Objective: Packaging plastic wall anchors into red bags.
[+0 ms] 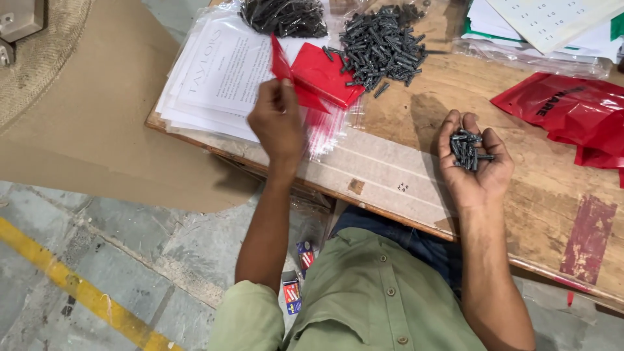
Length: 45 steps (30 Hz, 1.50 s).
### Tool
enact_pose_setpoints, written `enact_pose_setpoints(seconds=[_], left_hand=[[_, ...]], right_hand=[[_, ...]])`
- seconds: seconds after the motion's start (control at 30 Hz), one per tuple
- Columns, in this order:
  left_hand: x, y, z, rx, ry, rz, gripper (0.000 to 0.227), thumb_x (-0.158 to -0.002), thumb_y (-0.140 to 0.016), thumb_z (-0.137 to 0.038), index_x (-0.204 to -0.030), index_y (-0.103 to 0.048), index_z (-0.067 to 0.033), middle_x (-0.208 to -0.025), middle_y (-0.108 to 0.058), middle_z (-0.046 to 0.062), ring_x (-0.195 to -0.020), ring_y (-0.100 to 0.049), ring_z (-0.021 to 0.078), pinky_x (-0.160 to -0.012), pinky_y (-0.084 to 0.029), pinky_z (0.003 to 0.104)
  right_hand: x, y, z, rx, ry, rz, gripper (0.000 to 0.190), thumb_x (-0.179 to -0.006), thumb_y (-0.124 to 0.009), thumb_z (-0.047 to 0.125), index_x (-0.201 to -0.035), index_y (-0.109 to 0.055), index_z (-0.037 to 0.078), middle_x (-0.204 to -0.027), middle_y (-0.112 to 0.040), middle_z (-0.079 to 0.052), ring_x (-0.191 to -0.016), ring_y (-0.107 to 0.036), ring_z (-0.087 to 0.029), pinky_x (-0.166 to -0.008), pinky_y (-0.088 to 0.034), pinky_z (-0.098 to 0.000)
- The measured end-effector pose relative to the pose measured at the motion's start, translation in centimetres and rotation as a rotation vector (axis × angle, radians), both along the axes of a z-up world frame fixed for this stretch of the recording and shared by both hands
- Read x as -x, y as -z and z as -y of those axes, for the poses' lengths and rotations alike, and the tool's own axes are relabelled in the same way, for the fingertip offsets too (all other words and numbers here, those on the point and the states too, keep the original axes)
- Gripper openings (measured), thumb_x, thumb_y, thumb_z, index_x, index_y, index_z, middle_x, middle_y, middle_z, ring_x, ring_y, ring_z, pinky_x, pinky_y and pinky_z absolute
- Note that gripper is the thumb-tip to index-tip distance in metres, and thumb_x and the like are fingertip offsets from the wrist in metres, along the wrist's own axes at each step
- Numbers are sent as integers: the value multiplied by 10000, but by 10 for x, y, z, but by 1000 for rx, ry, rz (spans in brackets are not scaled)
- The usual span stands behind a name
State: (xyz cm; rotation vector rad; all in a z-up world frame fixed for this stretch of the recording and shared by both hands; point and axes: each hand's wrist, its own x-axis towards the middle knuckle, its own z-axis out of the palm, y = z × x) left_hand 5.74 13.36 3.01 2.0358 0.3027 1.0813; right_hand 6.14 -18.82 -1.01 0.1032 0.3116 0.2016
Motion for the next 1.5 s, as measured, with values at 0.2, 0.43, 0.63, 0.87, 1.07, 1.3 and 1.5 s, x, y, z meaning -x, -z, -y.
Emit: enact_pose_setpoints(seconds=[0.2, 0.43, 0.63, 0.87, 1.07, 1.3, 1.5], left_hand=[[40, -67, 10, 581, 387, 260, 185, -950, -763, 32, -1082, -635, 8, -866, -710, 45, -760, -613, 51, -688, -510, 192], [40, -70, 69, 812, 793, 46, 329, -884, -773, 11, -1193, -660, 2, -928, -723, 21, -815, -646, 60, -767, -567, 218], [23, -53, 118, 293, 908, -56, 119, -990, -784, -47, -1094, -763, 7, -956, -648, 19, -838, -557, 76, -725, -458, 237], [11, -16, 160, -207, 901, 34, 260, -767, -891, -79, -931, -692, -47, -993, -623, 73, -933, -626, 238, -782, -528, 357], [18, -7, 173, -417, 962, -228, 493, -673, -915, -368, -960, -680, -45, -1036, -625, 132, -996, -628, 347, -836, -525, 468], [18, -17, 196, -547, 822, -385, 628, -741, -851, -567, -971, -728, 4, -1031, -672, 209, -987, -657, 403, -820, -544, 523], [10, 10, 201, -595, 751, -464, 193, -840, -765, -243, -889, -746, -57, -923, -700, 138, -858, -703, 337, -729, -570, 488]], right_hand=[[1, 0, 0, -64, -2, 18, 382, -1038, -440, 159, -1207, -569, -159, -1307, -597, -337, -1217, -607, -452, -1045, -556, -538], [3, 10, 23, -88, 74, -5, 387, -1050, -454, 174, -1223, -553, -157, -1326, -594, -325, -1229, -600, -461, -1059, -542, -549], [20, 10, 52, -143, 121, 3, 367, -1046, -481, 174, -1251, -561, -119, -1345, -583, -327, -1222, -584, -452, -1058, -530, -548], [43, -5, 73, -145, 194, -10, 369, -1041, -483, 165, -1229, -570, -141, -1345, -580, -336, -1228, -590, -443, -1074, -527, -538], [57, -6, 84, -101, 210, -19, 367, -1042, -488, 155, -1229, -576, -148, -1349, -585, -336, -1230, -595, -437, -1080, -525, -533], [57, -1, 80, -48, 239, -63, 395, -1055, -454, 159, -1252, -569, -164, -1354, -585, -352, -1247, -597, -440, -1092, -516, -529], [66, -6, 79, 10, 218, -89, 430, -1051, -436, 162, -1264, -556, -192, -1360, -588, -354, -1277, -593, -442, -1107, -511, -532]])
